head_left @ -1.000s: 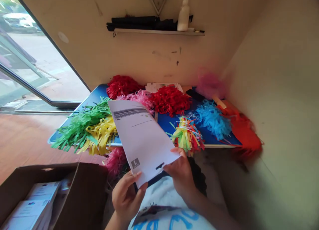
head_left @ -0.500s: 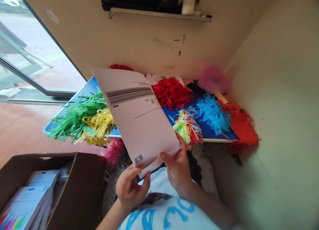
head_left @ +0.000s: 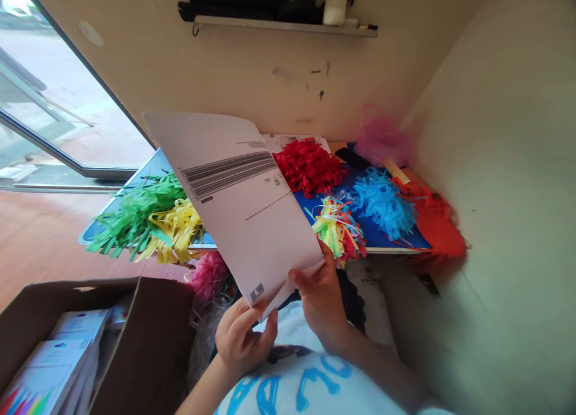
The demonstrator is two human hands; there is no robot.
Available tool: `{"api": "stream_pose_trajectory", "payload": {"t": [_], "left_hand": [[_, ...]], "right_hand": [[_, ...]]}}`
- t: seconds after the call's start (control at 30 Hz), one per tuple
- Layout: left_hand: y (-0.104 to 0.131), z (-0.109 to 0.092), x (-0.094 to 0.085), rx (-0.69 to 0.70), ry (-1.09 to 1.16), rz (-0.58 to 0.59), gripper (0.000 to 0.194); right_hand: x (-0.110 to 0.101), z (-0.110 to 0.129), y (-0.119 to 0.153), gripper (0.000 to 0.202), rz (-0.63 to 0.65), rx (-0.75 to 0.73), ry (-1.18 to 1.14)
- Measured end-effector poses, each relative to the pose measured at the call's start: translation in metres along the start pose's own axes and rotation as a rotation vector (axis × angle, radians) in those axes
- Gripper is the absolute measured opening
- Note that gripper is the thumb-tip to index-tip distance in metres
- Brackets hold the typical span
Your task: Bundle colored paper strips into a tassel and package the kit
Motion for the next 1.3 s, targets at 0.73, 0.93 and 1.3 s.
{"api": "stream_pose_trajectory", "payload": {"t": [0.73,0.93,1.3], "left_hand": [[0.024,0.071,0.018,-0.937,0.306,-0.191,0.031],[0.022,0.071,0.017,-0.963,0.259,-0.137,0.033],[0.007,0.042,0.038,-0.794,0.297,0.179,0.028]], "right_hand": [[-0.015,0.002,0.008,0.081,-0.003,-0.085,0.129],[-0.022,0.000,0.007,0.081,-0.027,-0.073,0.175],[-0.033,0.002,-0.002,0.080,-0.039,-0.083,0.308]]}}
Point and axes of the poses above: each hand's wrist, its own y-axis away from the middle knuckle, its own x-axis out of the palm, z = x × y, the point moved 10 cm from there along -y, towards the middle knuckle, and after that the axes turned 10 degrees about -x, right-handed, at the moved point
